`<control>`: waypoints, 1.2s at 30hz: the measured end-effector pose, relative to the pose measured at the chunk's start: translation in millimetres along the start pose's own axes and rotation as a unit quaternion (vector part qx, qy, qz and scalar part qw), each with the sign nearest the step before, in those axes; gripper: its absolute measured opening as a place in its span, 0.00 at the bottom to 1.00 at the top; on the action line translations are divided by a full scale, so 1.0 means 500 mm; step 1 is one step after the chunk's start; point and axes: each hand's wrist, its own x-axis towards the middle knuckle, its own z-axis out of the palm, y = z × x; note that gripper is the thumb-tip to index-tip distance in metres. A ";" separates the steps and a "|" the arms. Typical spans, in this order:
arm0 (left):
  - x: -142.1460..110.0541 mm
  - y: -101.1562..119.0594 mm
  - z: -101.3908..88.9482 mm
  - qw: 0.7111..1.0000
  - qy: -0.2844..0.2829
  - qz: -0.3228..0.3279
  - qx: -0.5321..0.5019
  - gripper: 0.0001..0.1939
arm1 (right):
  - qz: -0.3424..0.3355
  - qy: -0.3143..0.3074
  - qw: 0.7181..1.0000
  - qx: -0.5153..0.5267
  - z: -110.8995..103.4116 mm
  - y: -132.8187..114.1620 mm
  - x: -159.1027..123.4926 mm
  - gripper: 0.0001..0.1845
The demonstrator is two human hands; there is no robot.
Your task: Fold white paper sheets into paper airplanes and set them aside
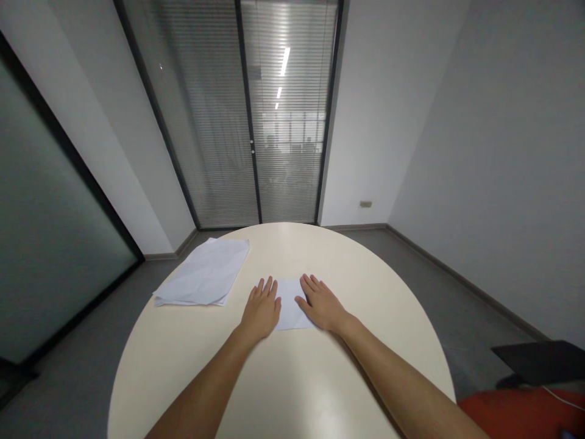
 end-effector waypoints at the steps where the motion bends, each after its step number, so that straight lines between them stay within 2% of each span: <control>1: 0.003 -0.004 -0.001 1.000 0.004 0.001 -0.001 0.27 | 0.002 0.001 1.000 0.001 0.000 -0.001 0.000 0.41; 7: 0.018 -0.017 -0.016 0.999 0.043 -0.002 0.000 0.25 | 0.021 0.004 1.000 0.006 -0.001 -0.003 -0.001 0.40; 10: 0.011 -0.007 -0.018 0.996 0.053 0.064 -0.030 0.25 | 0.030 0.005 1.000 0.003 0.001 -0.003 -0.001 0.40; 12: 0.002 0.003 -0.013 0.993 0.029 0.094 -0.057 0.27 | 0.036 0.006 0.999 0.006 0.001 -0.003 0.000 0.40; 15: -0.007 0.013 0.000 0.995 -0.003 0.088 -0.055 0.30 | 0.029 0.010 0.999 0.009 -0.003 -0.004 0.000 0.38; 20: -0.005 0.016 0.004 0.996 -0.013 0.079 -0.046 0.29 | -0.051 0.000 0.999 0.016 -0.014 -0.013 -0.002 0.31; 24: -0.001 0.018 0.001 0.996 -0.006 0.069 -0.050 0.29 | -0.040 -0.017 0.998 0.035 -0.014 -0.018 0.000 0.34; 36: 0.005 0.010 0.000 0.996 -0.008 0.073 -0.056 0.29 | -0.031 -0.017 0.998 0.043 -0.008 -0.010 0.012 0.34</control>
